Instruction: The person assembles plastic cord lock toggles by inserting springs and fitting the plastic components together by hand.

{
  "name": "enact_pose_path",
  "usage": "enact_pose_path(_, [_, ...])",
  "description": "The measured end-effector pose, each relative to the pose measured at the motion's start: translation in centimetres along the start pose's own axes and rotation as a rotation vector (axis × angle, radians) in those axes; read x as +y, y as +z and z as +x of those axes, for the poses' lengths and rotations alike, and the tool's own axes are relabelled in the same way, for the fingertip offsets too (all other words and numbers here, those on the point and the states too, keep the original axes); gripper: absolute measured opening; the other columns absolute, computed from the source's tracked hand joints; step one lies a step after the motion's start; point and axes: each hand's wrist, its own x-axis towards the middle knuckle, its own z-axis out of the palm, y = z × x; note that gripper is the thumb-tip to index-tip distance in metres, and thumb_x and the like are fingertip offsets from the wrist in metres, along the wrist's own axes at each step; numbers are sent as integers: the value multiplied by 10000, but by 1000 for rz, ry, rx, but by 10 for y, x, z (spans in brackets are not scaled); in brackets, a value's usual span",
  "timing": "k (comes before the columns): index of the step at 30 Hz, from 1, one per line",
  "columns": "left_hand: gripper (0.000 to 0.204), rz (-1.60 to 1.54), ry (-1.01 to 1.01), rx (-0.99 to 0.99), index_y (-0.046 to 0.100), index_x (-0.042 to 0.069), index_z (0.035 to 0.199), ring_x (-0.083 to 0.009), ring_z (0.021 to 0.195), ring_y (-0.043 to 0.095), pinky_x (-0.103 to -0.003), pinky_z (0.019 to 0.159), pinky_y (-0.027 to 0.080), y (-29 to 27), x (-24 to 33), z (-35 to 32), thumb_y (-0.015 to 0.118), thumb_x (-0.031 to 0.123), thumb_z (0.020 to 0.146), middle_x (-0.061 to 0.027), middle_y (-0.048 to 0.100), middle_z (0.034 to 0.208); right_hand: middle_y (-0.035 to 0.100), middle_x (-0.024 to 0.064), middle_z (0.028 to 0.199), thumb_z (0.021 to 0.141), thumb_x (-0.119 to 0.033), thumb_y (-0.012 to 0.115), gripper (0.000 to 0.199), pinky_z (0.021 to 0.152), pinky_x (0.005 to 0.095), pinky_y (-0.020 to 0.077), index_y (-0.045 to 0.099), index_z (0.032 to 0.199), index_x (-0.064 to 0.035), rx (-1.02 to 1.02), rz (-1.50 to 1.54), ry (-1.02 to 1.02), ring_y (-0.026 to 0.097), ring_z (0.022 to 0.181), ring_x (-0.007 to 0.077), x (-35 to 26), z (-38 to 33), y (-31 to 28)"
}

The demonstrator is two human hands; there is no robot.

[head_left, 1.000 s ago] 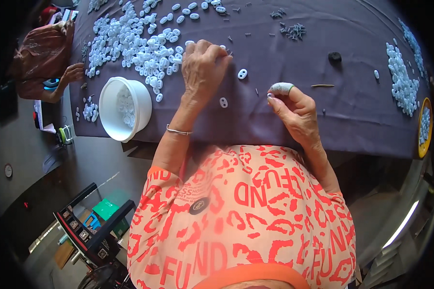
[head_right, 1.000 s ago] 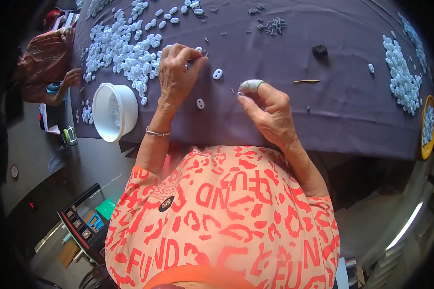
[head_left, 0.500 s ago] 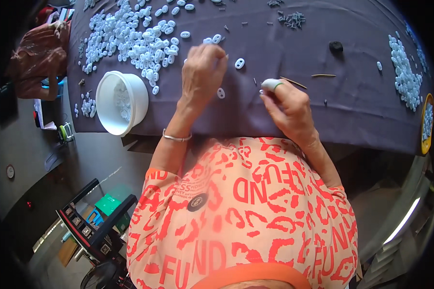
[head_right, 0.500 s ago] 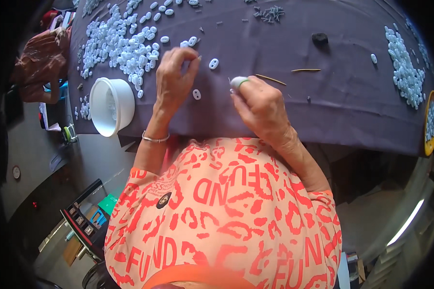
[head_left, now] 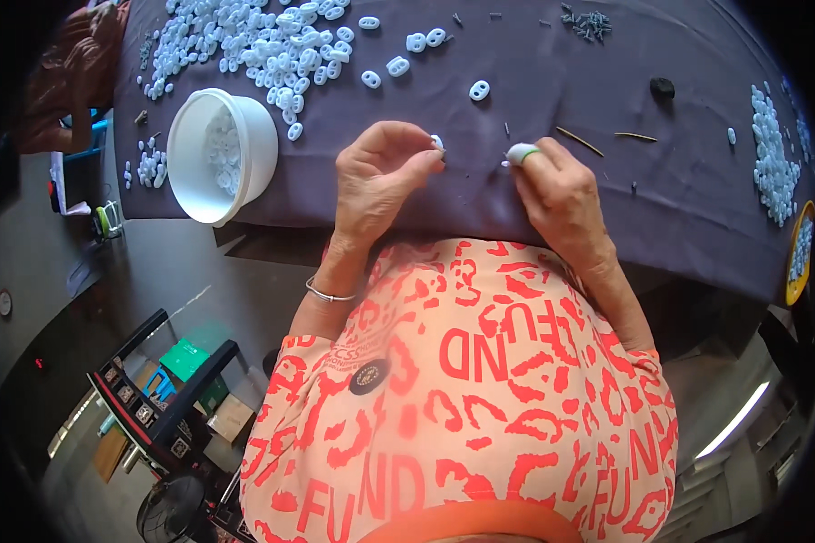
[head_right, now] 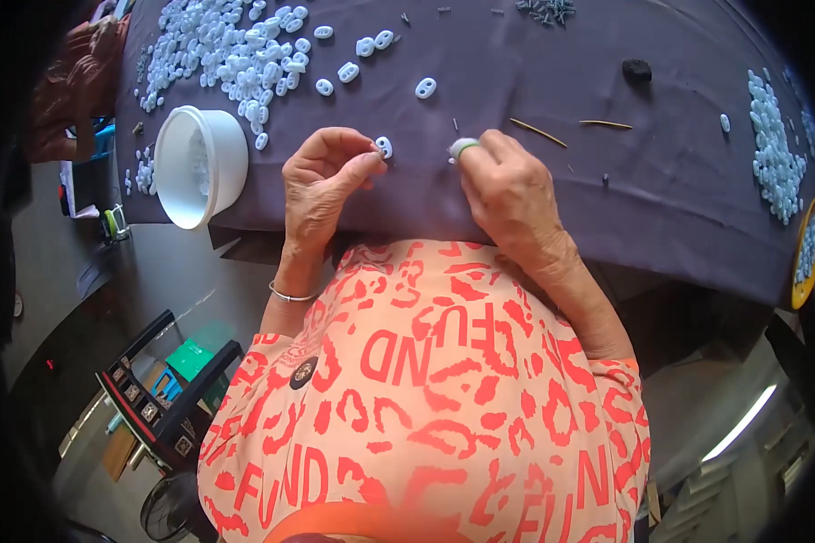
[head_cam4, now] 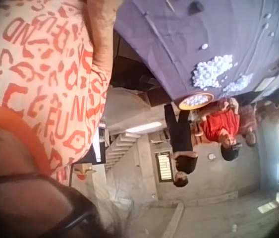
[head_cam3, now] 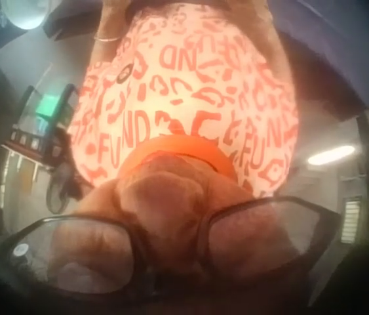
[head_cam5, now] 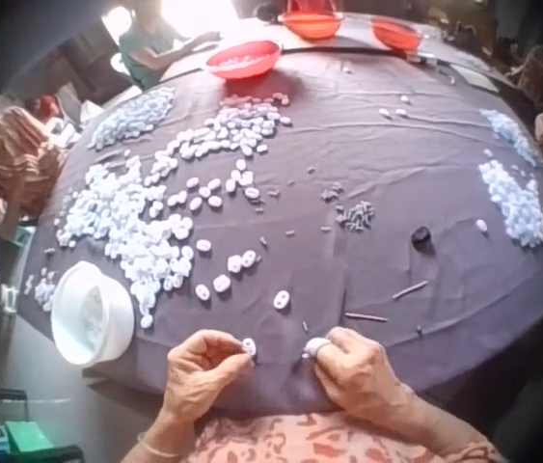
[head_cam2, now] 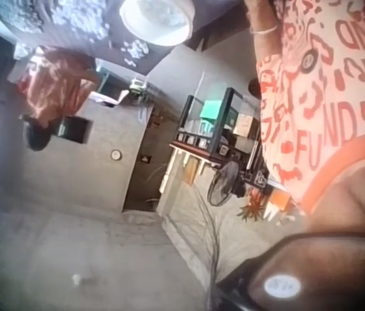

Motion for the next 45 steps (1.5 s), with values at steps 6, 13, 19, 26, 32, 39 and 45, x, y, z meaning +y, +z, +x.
enact_pose_path(6, [207,-217,-79,-115,583,17,961,-131,734,640,-206,585,498,7,4,-6,683,28,780,-62,649,844,637,45,807,881,-94,588,133,613,188,475,599,956,16,-137,953,510,575,708,56,-26,12,-20])
enact_pose_path(13, [206,-248,-97,-126,578,9,962,-133,746,638,-211,598,504,12,8,-11,678,23,782,-72,646,850,629,36,752,876,-95,593,143,562,192,485,606,968,13,-138,913,522,569,635,60,-37,14,-15])
enact_pose_path(19, [202,-242,-96,-126,580,7,962,-129,749,637,-211,607,507,15,8,-11,678,19,785,-69,643,857,627,32,741,873,-98,598,141,555,188,483,610,959,13,-147,854,528,565,620,57,-35,13,-12])
enact_pose_path(26, [216,-185,-76,-95,579,-5,961,-123,758,631,-215,624,515,18,9,-12,684,-7,772,-71,638,859,625,30,729,869,-106,605,140,540,184,480,617,948,9,-169,807,524,561,608,52,-30,12,-9])
enact_pose_path(32, [221,-156,-88,-63,578,-19,964,-120,767,625,-216,644,520,19,9,-10,683,-20,770,-79,636,860,628,30,735,869,-106,605,141,542,180,479,619,949,8,-111,894,583,560,603,50,-30,13,-8])
enact_pose_path(39, [215,-142,-76,-60,583,-21,966,-109,755,615,-209,643,519,20,7,-10,681,-17,773,-75,637,856,628,29,733,867,-106,607,143,538,178,475,618,950,10,-167,869,561,558,602,46,-26,12,-6])
enact_pose_path(45, [197,-146,-107,-59,588,-20,957,-106,754,614,-201,641,515,21,5,-10,672,-19,779,-71,636,854,620,14,719,865,-106,610,129,526,168,462,618,936,2,-125,806,480,544,582,36,-25,9,-2])
